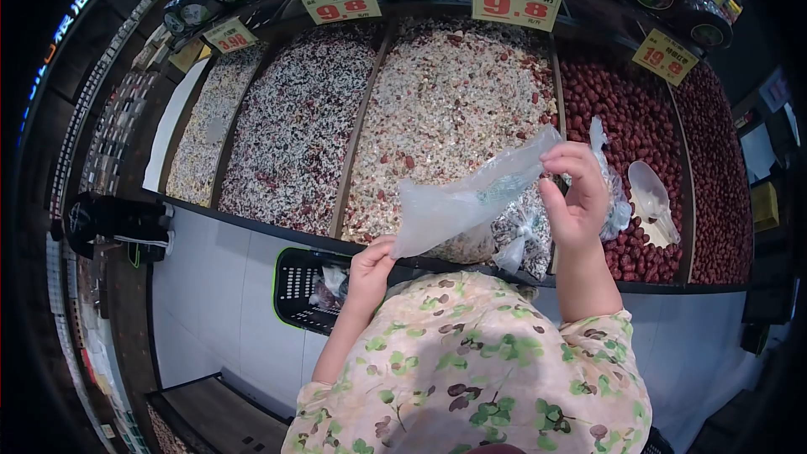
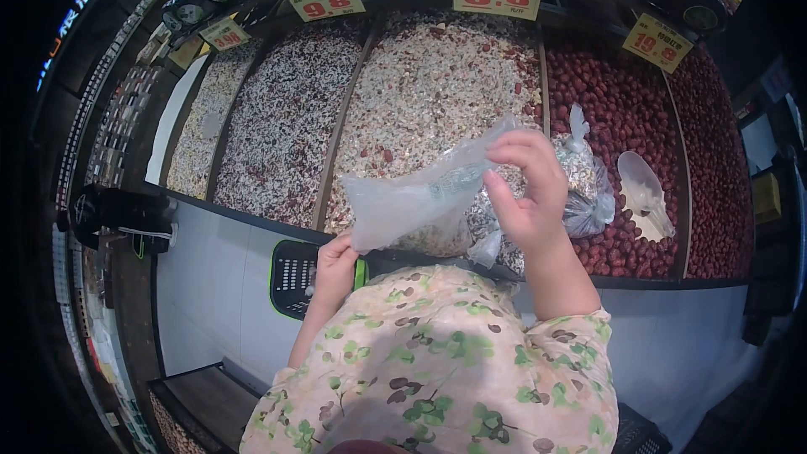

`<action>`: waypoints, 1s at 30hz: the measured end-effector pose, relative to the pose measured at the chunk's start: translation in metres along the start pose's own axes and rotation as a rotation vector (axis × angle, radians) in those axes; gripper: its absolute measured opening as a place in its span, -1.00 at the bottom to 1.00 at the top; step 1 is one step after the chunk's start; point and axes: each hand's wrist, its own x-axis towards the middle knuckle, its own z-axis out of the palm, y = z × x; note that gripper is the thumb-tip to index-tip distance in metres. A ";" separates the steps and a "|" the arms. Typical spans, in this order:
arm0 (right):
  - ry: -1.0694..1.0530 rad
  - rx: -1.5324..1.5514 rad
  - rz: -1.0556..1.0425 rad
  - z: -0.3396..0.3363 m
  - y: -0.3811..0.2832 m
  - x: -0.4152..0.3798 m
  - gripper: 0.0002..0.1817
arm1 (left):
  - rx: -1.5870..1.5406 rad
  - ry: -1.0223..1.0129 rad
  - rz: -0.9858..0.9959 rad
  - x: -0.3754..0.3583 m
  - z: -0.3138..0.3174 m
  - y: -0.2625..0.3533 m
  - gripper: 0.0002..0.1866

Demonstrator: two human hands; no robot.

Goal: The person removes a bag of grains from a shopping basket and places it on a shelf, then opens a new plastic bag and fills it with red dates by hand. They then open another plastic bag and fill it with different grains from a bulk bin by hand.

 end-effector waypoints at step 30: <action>-0.763 0.341 0.359 0.066 -0.024 -0.041 -0.74 | 0.066 0.029 0.079 0.004 0.024 0.006 -0.78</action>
